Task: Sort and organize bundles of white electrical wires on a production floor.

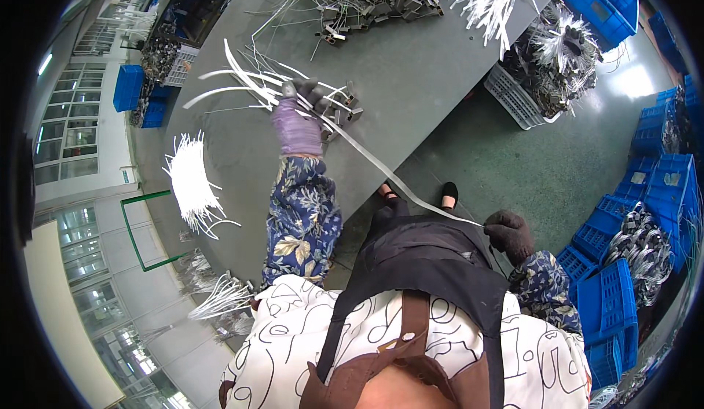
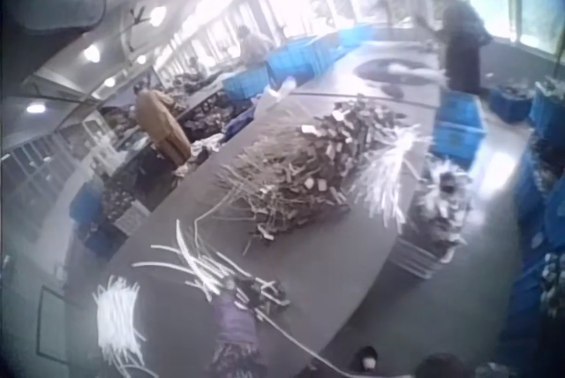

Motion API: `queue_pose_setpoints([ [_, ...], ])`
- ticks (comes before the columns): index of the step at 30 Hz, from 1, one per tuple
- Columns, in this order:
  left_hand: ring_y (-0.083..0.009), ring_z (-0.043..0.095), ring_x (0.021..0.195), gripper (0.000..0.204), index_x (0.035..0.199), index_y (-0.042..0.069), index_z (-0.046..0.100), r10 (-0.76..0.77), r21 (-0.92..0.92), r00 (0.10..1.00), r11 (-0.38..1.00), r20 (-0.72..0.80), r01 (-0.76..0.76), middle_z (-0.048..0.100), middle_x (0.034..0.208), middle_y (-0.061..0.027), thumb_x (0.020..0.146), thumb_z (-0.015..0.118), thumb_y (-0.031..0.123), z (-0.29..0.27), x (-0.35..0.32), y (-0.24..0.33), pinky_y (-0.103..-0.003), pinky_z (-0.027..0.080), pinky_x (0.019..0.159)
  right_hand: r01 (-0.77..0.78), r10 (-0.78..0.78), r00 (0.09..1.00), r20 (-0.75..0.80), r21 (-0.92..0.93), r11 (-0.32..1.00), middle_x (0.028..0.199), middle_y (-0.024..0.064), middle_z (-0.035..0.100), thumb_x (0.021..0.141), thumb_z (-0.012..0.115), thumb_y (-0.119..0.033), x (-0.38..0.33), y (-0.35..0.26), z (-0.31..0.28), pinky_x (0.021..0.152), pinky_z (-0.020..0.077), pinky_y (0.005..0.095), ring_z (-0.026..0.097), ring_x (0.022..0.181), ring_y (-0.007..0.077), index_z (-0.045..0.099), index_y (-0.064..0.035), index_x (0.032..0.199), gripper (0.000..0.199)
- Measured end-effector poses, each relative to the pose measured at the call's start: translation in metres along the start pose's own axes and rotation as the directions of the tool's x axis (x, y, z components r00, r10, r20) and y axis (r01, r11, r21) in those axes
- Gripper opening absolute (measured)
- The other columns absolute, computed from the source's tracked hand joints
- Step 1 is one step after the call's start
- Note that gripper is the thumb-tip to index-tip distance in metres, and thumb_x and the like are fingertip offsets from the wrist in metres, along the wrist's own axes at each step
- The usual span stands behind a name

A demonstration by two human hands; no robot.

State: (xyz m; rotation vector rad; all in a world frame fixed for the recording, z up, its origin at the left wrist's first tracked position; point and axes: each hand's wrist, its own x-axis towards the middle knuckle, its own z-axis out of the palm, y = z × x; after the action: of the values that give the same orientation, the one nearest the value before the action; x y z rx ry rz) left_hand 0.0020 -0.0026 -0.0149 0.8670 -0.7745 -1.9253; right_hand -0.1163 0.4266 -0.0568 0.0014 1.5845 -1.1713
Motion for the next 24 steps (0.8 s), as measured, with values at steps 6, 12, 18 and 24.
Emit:
queue_pose_setpoints([
  [6,-0.0313,0.065,0.082,0.022,0.099,0.004,0.055,-0.145,-0.071,0.984,0.986,0.106,0.153,0.064,0.092,-0.0152,0.089,0.057,0.024,-0.044,-0.021,-0.029,-0.044,0.059,0.067,-0.103,0.105,0.994,0.018,-0.073,0.992,0.058,0.0022,0.051,0.072,0.062,-0.009,0.012,-0.009,0.017,0.039,0.0326,0.0248,0.045,0.044,0.0102,0.061,-0.0022,0.079,0.010],
  [12,-0.0324,0.063,0.086,0.029,0.106,0.005,0.051,-0.086,0.054,0.989,0.994,-0.117,0.093,0.062,0.097,-0.0169,0.090,0.054,0.029,-0.040,-0.016,0.018,-0.048,0.056,0.074,-0.115,0.114,0.991,-0.065,-0.026,0.993,0.054,0.0013,0.049,0.071,0.062,-0.010,0.024,0.002,0.002,0.036,0.0292,0.0247,0.041,0.040,0.0096,0.059,-0.0038,0.077,0.009],
  [18,-0.0340,0.063,0.084,0.026,0.105,0.003,0.048,-0.049,-0.017,0.979,0.999,-0.195,0.047,0.062,0.091,-0.0185,0.091,0.051,0.026,-0.039,-0.016,0.034,-0.050,0.056,0.072,-0.114,0.112,0.993,-0.035,-0.042,0.993,0.054,0.0012,0.048,0.071,0.062,-0.011,0.025,-0.003,0.003,0.037,0.0291,0.0246,0.041,0.041,0.0097,0.059,-0.0042,0.079,0.011],
  [24,-0.0347,0.063,0.082,0.027,0.105,0.003,0.048,-0.008,-0.060,0.978,0.998,-0.210,-0.005,0.062,0.088,-0.0173,0.093,0.047,0.027,-0.036,-0.012,0.041,-0.053,0.055,0.075,-0.088,0.087,0.996,-0.021,-0.059,0.994,0.055,0.0012,0.049,0.072,0.061,-0.012,0.022,-0.010,0.008,0.038,0.0294,0.0246,0.042,0.042,0.0094,0.058,-0.0042,0.079,0.011],
])
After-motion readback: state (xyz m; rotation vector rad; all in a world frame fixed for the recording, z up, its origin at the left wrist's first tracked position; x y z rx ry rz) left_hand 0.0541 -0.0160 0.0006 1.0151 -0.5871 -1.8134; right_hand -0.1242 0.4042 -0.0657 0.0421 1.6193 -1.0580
